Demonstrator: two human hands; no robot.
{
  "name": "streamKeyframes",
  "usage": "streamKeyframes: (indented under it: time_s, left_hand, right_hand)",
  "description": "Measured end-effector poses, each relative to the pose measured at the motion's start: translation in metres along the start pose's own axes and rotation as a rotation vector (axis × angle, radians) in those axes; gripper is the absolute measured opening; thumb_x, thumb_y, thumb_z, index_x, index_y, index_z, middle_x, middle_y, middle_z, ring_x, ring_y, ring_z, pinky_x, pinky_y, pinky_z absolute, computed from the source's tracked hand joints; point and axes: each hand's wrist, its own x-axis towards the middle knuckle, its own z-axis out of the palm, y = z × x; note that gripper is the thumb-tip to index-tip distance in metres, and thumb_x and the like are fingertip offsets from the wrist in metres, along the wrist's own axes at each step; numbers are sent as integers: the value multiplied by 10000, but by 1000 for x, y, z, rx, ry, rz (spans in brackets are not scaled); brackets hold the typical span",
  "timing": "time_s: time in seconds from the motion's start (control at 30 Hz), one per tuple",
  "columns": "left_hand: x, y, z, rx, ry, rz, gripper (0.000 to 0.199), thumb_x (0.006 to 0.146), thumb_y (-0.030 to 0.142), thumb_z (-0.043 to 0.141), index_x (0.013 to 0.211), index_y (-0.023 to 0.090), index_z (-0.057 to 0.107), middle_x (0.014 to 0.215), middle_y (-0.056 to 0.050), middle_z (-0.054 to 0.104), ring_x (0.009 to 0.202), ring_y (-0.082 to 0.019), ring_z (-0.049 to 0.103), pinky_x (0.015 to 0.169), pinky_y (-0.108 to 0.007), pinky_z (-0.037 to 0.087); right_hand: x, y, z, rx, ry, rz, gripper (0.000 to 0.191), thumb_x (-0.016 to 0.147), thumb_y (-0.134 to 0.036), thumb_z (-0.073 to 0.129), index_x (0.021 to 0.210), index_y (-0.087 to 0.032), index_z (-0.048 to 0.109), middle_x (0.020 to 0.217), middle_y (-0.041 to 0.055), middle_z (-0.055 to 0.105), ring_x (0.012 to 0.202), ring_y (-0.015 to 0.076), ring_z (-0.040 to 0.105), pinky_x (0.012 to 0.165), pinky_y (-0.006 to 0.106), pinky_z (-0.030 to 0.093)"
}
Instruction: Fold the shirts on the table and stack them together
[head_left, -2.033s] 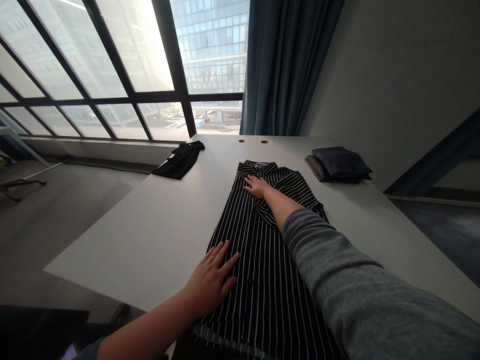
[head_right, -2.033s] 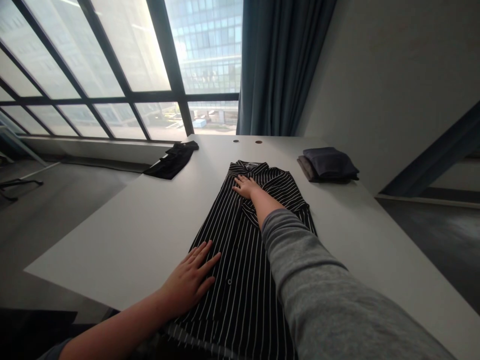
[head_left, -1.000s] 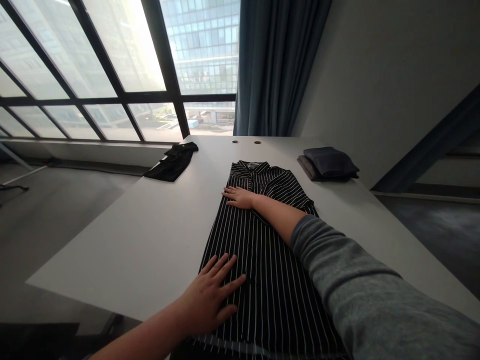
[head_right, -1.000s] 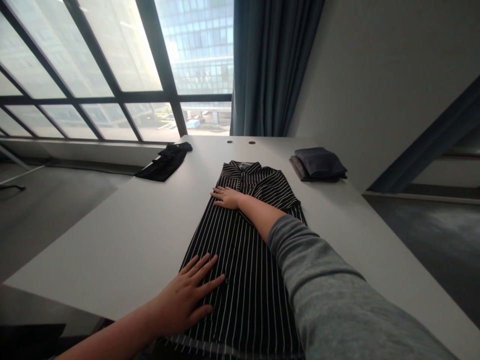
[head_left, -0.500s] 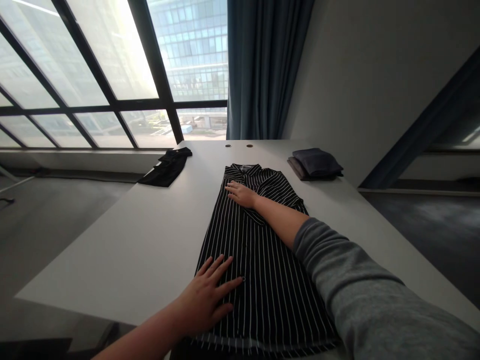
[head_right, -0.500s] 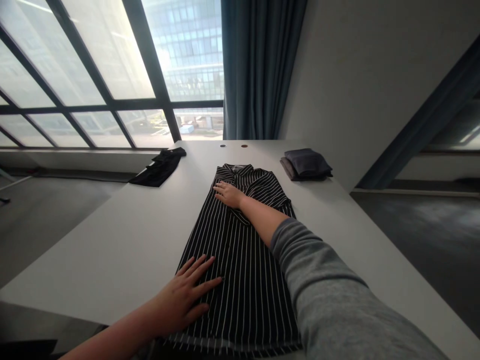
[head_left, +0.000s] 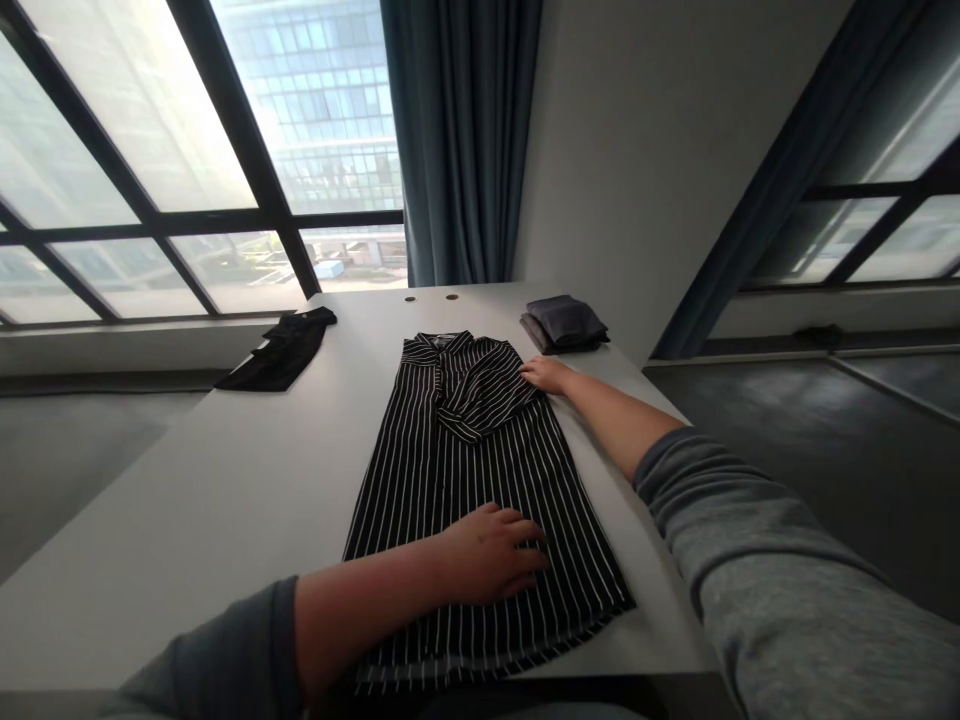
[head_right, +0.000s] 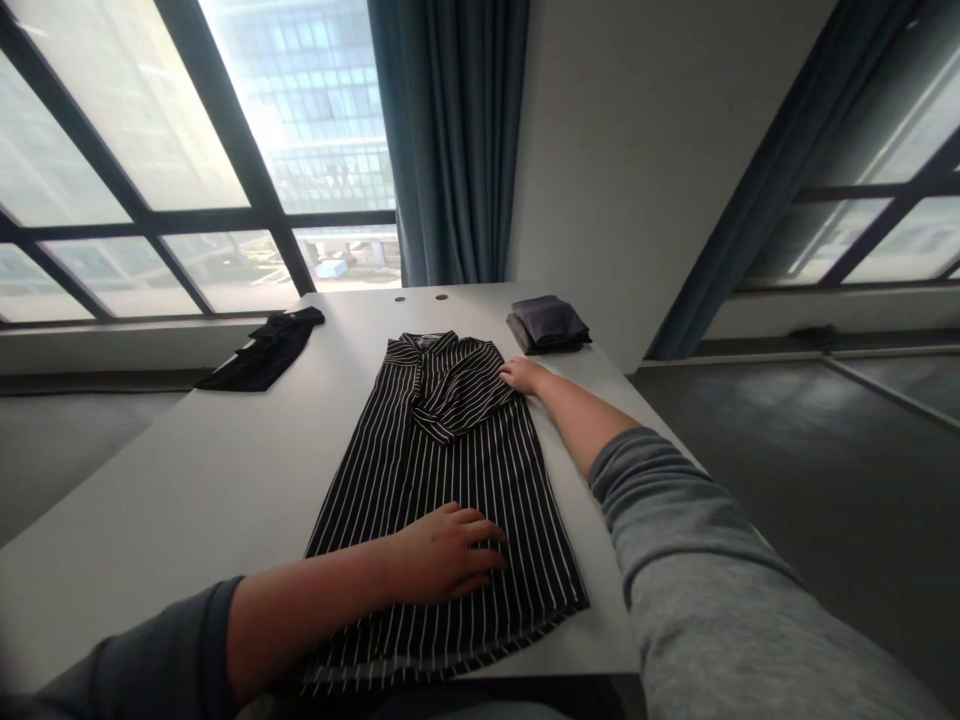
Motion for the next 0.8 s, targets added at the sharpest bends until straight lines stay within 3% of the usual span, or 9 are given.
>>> streamKeyframes:
  time_s: [0.17,0.3,0.43,0.67,0.8]
  left_hand:
    - [69,1,15,63,-14,169,343,1078,342,491,1374,279,653,1479,-29,621,1126,-207,673,866,-348,533]
    - [95,3,27,87,-2,248,373,1075,308,488,1422,308,625,1475,-17,623,1032,-191,694,761,-338,546]
    - [104,1,34,58,24,234,353,1086,332,487,1407,303,631,1385,-30,669,984,-176,703,728,-325,538]
    - [100,-2,25,60,16,193,224,1049,370,579,1186,264,721,1171,-9,719,903,-175,675,709,-355,485]
    - [86,-1,16,59,79,166,206,1057,372,566,1140,262,720,1128,-8,707,893,-177,631,686,-366,435]
  right_hand:
    - [2,13,4,10,0,47,520,1030,-307,408,1483,-177,628,1526,90,604,1440,250,529,1241,357,364]
    - [18,20,9,24,-10,66,540,1034,-368,425,1528,-220,586,1556,51,577,1448,251,528,1233,353,378]
    - [39,22,17,37,-28,57,563,1031,-420,430,1550,-249,561,1558,32,575,1438,249,541,1230,359,386]
    - [75,22,32,27,-33,79,580,1056,-434,382,1549,-182,555,1602,90,519,1530,284,418,1327,450,154]
    - [91,27,34,56,-33,99,557,1071,-404,330,1542,-218,564,1590,75,532,1522,287,432,1327,520,116]
